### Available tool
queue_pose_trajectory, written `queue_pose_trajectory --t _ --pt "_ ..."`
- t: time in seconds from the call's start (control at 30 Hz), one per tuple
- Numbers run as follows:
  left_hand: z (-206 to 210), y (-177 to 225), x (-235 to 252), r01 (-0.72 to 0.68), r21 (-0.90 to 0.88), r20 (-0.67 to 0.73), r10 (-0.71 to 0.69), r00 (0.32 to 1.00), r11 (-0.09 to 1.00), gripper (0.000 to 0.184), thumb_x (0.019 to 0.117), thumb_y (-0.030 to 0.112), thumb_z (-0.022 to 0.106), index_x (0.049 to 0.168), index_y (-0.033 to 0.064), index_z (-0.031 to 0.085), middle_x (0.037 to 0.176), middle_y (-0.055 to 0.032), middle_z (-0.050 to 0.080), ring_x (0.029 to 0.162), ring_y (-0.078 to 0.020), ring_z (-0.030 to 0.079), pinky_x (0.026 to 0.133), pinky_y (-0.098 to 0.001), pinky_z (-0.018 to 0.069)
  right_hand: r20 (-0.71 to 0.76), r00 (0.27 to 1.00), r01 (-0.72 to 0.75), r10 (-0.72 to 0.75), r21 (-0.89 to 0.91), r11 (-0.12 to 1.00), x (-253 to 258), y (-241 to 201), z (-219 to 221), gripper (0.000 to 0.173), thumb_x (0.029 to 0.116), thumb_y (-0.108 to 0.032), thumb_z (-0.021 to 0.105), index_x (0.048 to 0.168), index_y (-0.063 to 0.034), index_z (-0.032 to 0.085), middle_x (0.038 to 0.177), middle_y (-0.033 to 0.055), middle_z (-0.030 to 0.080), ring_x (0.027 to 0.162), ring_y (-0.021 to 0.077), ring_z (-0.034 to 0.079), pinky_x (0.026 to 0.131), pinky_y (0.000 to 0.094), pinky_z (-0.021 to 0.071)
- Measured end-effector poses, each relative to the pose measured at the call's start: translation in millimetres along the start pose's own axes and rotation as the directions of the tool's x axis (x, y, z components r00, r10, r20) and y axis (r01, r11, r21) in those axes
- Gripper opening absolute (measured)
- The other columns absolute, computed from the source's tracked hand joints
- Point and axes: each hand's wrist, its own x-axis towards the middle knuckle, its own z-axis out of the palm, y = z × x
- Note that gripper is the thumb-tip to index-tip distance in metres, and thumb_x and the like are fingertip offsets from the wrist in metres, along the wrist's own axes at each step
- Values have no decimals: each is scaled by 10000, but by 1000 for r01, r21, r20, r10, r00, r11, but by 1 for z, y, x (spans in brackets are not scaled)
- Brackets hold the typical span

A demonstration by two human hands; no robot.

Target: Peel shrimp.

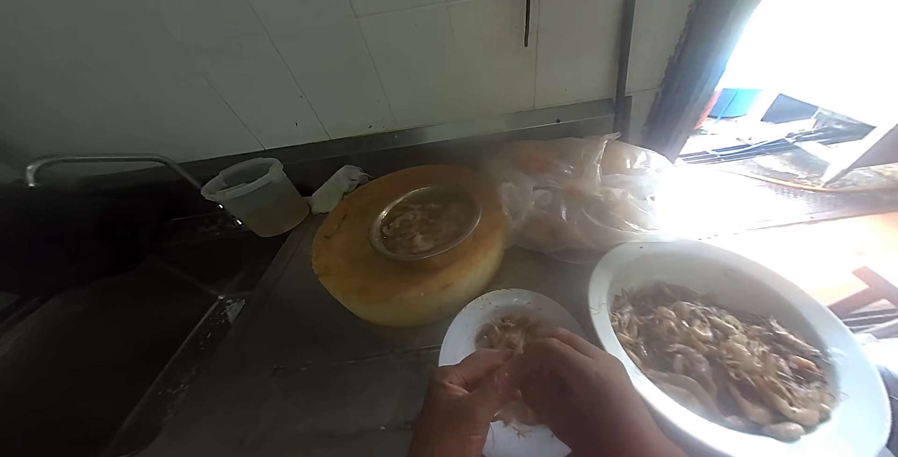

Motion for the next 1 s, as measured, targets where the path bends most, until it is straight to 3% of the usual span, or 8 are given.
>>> queue_pose_trajectory --t 0.17,0.37,0.53,0.7,0.77,0.83,0.9,1.0 --pt "3 6 -1 127 -180 -44 -137 990 975 221 946 61 694 1121 -71 716 995 -193 726 856 -236 719 776 -377 622 -11 997 72 -71 104 992 -4 5 1 39 947 -182 728 959 -152 750 928 -15 683 818 31 646 679 176 558" --pt "0 10 2 153 -261 -72 -178 981 953 201 1011 97 602 1083 -50 720 955 -170 709 835 -234 701 765 -391 613 -17 1000 -14 16 96 995 -10 14 -4 36 891 -177 757 926 -178 752 891 -59 690 754 -9 637 629 160 560" --pt "-5 11 4 71 -161 -95 -87 992 984 224 1018 126 608 1097 -41 735 998 -169 715 817 -208 688 756 -350 602 142 975 -161 172 -83 983 -12 19 -12 226 996 -367 650 906 -200 773 817 -72 706 711 23 651 617 242 559" --pt "-15 49 31 -164 57 -160 171 972 985 210 1013 152 605 1016 -8 741 870 -112 695 728 -168 649 717 -317 578 326 873 -305 362 -213 928 -2 6 -16 182 951 -237 654 1094 -146 720 1016 44 715 821 203 702 703 447 601" --pt "-25 83 60 -242 283 -224 310 924 928 168 993 176 663 1048 47 757 857 -83 708 727 -172 658 713 -333 577 339 858 -336 386 -197 921 1 5 -18 201 964 -296 652 1063 -132 715 973 39 714 802 191 696 705 433 598" --pt "-40 117 91 -187 625 -240 414 878 758 311 937 277 762 1197 110 724 1035 -72 728 861 -199 697 771 -397 598 348 845 -375 407 -158 914 4 5 -19 277 998 -386 617 1078 -140 713 903 14 714 772 153 690 707 391 595" --pt "-48 140 105 -100 795 -214 430 877 599 547 903 371 789 1335 73 632 1232 -140 664 1046 -290 669 889 -526 567 337 836 -450 434 -33 892 9 6 -19 397 1049 -482 528 1187 -147 689 909 3 711 772 125 683 720 365 597" --pt "-20 128 70 -180 845 -59 422 905 504 331 983 407 676 1181 142 687 1091 -66 682 926 -223 679 793 -471 588 360 749 -663 556 380 646 20 10 -24 499 1082 -526 381 1316 -161 629 904 27 621 621 137 560 525 318 504"
